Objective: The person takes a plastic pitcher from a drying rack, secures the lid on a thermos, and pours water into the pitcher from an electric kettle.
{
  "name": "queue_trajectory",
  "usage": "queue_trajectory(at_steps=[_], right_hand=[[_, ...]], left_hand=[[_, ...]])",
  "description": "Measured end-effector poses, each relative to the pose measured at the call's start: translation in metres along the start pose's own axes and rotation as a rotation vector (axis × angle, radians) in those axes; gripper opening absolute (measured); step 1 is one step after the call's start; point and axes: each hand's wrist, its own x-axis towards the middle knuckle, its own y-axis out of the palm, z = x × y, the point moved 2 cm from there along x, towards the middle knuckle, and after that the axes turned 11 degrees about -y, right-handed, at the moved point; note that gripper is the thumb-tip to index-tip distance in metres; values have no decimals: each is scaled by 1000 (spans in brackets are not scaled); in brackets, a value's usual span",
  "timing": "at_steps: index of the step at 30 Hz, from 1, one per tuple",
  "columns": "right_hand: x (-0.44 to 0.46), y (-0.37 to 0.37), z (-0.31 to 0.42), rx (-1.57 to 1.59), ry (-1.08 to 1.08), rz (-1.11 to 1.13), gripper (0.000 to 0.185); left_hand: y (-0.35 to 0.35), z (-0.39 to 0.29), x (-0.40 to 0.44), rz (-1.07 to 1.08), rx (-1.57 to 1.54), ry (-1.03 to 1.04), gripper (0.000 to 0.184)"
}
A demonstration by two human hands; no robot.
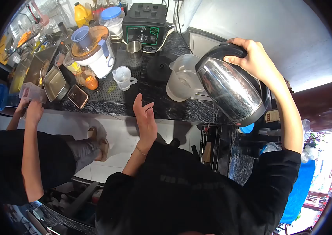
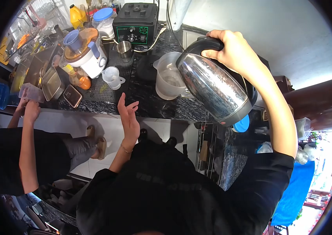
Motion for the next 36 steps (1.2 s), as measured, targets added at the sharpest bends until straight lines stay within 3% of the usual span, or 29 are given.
queue_trajectory(at_steps=[36], right_hand=[[13, 3, 0, -19, -57, 52, 37]], left_hand=[[-11, 6, -3, -50, -35, 0, 53]])
